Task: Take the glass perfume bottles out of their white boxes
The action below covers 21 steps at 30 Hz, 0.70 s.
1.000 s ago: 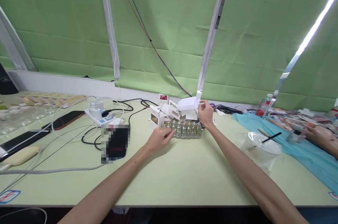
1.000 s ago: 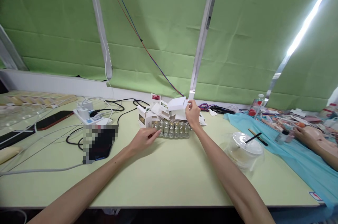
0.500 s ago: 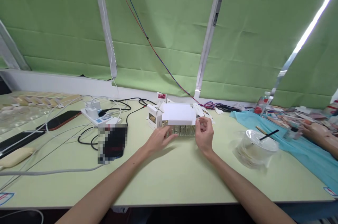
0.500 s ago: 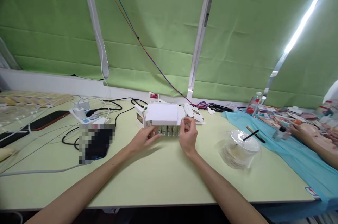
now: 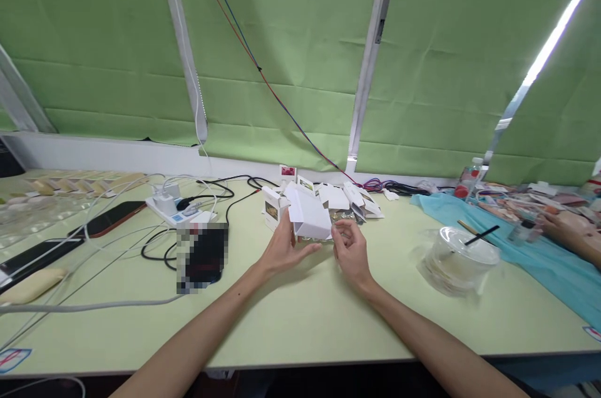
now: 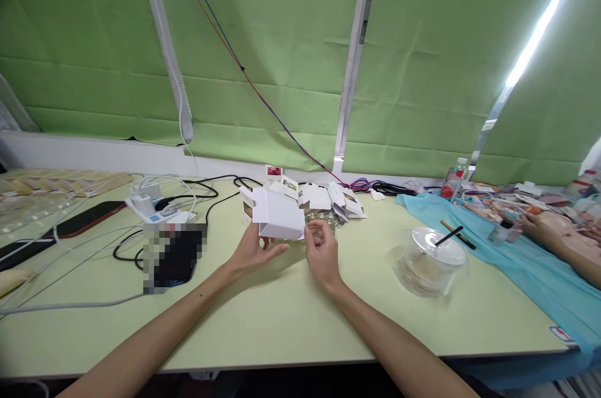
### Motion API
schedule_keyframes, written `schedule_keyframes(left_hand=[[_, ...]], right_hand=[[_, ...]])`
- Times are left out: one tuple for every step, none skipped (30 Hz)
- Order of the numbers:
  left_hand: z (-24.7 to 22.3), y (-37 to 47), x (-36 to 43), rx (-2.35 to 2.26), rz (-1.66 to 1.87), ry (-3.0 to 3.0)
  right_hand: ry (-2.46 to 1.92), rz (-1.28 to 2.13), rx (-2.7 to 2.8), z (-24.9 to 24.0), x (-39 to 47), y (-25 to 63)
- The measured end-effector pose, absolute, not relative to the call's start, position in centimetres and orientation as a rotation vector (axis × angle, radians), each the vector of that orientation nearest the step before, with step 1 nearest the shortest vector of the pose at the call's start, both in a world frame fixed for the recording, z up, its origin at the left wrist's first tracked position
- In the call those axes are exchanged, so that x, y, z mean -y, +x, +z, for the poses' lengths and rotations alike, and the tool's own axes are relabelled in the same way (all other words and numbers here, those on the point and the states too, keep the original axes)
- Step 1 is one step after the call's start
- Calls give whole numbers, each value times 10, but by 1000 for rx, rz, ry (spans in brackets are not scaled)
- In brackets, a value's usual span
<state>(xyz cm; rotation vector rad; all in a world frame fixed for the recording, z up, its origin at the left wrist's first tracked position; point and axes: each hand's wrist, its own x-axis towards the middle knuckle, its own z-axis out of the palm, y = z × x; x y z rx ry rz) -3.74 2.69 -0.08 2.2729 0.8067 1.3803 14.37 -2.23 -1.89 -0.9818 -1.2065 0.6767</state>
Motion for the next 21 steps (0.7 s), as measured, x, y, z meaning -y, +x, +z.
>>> schedule_keyframes(left_hand=[[2, -37, -25, -792, 1392, 2285], [4, -37, -23, -777, 1405, 2297], [7, -38, -22, -760, 1419, 2309], [8, -38, -21, -742, 1426, 2323], [10, -39, -20, -722, 1429, 2335], [11, -39, -20, -706, 1423, 2346], [11, -40, -20, -695, 1411, 2357], [11, -40, -21, -689, 1397, 2367], [10, -41, -21, -687, 1383, 2376], [9, -41, -22, -692, 1368, 2384], [9, -42, -22, -697, 1352, 2394], [8, -42, -22, -701, 1338, 2408], [8, -42, -23, -701, 1331, 2420], [7, -42, -23, -701, 1326, 2430], [7, -41, -23, -699, 1325, 2438], [7, -41, -23, -695, 1332, 2442], [7, -41, -23, -689, 1343, 2443], [7, -41, -22, -682, 1354, 2442], [7, -40, -22, -675, 1364, 2440], [7, -40, -22, -668, 1370, 2438], [8, -40, -22, -663, 1374, 2435]], right_hand=[[-986, 675, 1223, -18, 23, 144], [-993, 672, 1240, -18, 23, 145], [-1000, 667, 1256, -17, 23, 146], [-1008, 663, 1272, -16, 23, 147], [-1015, 663, 1289, -15, 23, 147], [-1021, 666, 1306, -15, 22, 148], [-1024, 671, 1321, -14, 22, 148], [-1024, 677, 1336, -14, 22, 148], [-1022, 683, 1351, -14, 22, 148], [-1018, 689, 1365, -15, 21, 148], [-1014, 693, 1377, -15, 21, 147], [-1010, 695, 1392, -16, 21, 147], [-1009, 694, 1408, -16, 20, 147], [-1009, 691, 1425, -17, 20, 147], [-1011, 684, 1442, -18, 20, 147], [-1016, 676, 1461, -18, 20, 147], [-1020, 667, 1479, -18, 20, 147], [-1024, 660, 1497, -19, 20, 147], [-1026, 656, 1512, -19, 20, 147], [-1027, 656, 1524, -19, 20, 147], [-1026, 657, 1533, -18, 21, 147]])
